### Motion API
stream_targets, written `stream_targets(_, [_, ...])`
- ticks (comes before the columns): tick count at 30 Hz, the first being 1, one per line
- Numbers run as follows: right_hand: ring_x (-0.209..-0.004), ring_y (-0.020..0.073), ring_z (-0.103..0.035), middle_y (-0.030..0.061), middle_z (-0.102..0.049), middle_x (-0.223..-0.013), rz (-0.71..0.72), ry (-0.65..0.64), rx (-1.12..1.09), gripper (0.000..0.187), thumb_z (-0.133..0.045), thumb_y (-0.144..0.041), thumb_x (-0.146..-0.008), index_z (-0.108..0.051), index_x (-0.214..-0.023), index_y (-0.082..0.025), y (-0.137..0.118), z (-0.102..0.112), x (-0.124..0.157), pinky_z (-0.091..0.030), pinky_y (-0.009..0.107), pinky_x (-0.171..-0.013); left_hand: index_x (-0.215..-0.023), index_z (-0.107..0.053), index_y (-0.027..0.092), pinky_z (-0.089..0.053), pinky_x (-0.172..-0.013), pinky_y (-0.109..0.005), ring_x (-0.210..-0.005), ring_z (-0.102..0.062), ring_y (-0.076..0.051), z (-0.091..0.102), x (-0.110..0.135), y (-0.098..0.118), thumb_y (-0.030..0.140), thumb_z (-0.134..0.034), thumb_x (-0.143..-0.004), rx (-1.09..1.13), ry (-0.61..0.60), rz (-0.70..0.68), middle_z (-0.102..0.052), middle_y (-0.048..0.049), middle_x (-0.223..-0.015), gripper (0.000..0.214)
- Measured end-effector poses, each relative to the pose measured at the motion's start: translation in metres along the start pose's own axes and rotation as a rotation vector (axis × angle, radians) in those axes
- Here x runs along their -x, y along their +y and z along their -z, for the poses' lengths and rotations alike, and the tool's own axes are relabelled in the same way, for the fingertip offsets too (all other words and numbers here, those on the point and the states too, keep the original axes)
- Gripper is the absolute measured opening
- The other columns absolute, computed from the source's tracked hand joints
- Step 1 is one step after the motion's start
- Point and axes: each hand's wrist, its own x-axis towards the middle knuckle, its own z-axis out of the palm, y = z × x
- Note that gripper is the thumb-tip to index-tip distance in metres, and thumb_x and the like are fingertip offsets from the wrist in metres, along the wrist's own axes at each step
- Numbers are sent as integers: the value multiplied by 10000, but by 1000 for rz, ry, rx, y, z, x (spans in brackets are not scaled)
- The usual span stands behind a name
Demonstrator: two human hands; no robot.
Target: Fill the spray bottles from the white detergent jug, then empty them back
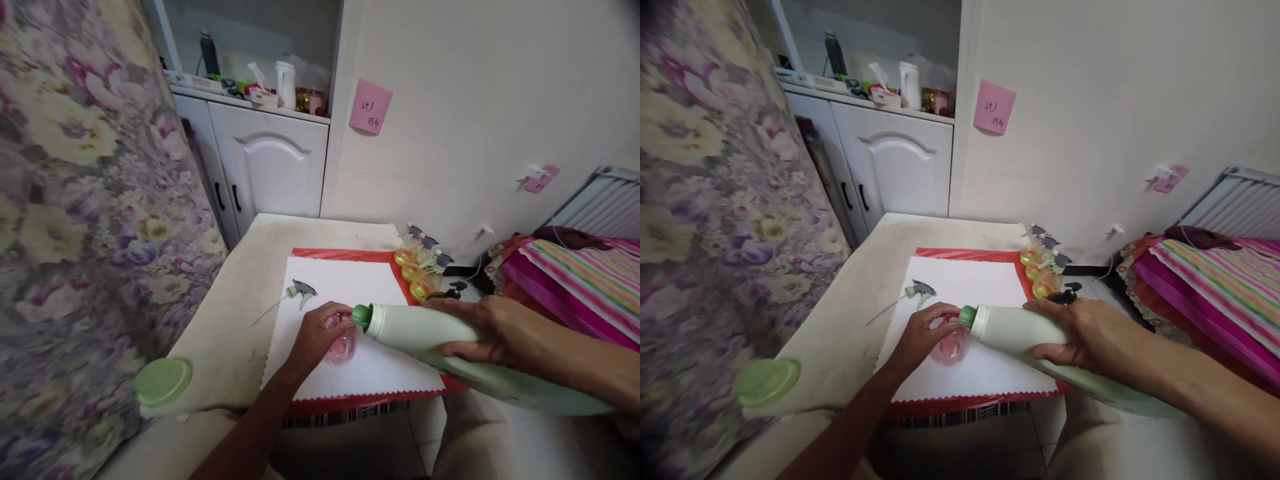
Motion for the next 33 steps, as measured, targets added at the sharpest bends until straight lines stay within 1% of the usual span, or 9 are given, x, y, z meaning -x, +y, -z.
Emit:
stream_targets(8, [-642,187,-664,11,-727,-789,-39,24,-173,554,-550,-592,-858,-494,-1351,-344,8,-19,7,-428,245,-552,-912,-722,203,-460,-807,-282,-875,-636,-173,0,0,6,253,-678,-790,-1,3,25,-707,-18,-901,139])
stream_targets(15, [-860,257,-692,35,-738,-1066,-71,120,-450,536,-659,-493,-809,-551,-1312,-344,26,-52,12,-528,304,-716,-906,-726,194,-472,-846,-302,-902,-647,-187,0,0,10,212,-660,-776,-14,19,42,-720,-36,-928,147])
stream_targets(17, [-895,268,-685,51,-720,-1121,-88,206,-569,531,-681,-460,-793,-579,-1293,-312,29,-57,15,-547,306,-723,-914,-725,198,-472,-867,-312,-924,-649,-195,1,0,9,213,-649,-781,-29,22,54,-721,-39,-944,154])
stream_targets(18, [-846,253,-688,57,-720,-1111,-119,264,-635,534,-684,-452,-790,-584,-1290,-296,30,-58,17,-554,292,-676,-921,-724,201,-472,-875,-317,-938,-649,-199,2,0,9,217,-643,-785,-33,20,60,-722,-41,-955,159])
stream_targets(20, [-621,181,-648,52,-733,-992,-219,382,-773,564,-683,-467,-779,-575,-1297,-272,30,-58,21,-520,242,-493,-931,-722,205,-473,-884,-321,-955,-650,-203,2,0,9,230,-629,-797,-37,15,68,-723,-43,-970,165])
stream_targets(23, [-410,98,-468,3,-681,-723,-336,547,-948,646,-719,-498,-725,-562,-1293,-235,28,-59,18,-393,197,-335,-932,-722,209,-475,-885,-318,-958,-653,-204,4,1,8,246,-613,-811,-44,10,68,-725,-41,-966,167])
stream_targets(27, [-407,81,-429,-35,-609,-627,-328,771,-1140,653,-788,-428,-671,-583,-1252,-214,29,-70,-13,-382,199,-367,-925,-727,216,-476,-888,-306,-969,-657,-206,5,1,7,244,-627,-797,-50,13,89,-737,-36,-973,165])
stream_targets(30, [-391,80,-412,-69,-558,-570,-255,951,-1277,634,-795,-387,-667,-581,-1239,-219,29,-83,-55,-365,202,-362,-932,-730,225,-479,-891,-299,-972,-663,-208,7,1,5,242,-647,-778,-42,24,136,-748,-28,-978,175])
stream_targets(33, [-388,75,-405,-71,-561,-590,-182,1054,-1335,622,-791,-367,-665,-581,-1232,-219,24,-93,-100,-356,200,-351,-921,-728,226,-490,-868,-296,-951,-671,-215,8,2,3,258,-666,-762,-40,34,170,-755,-25,-959,174])
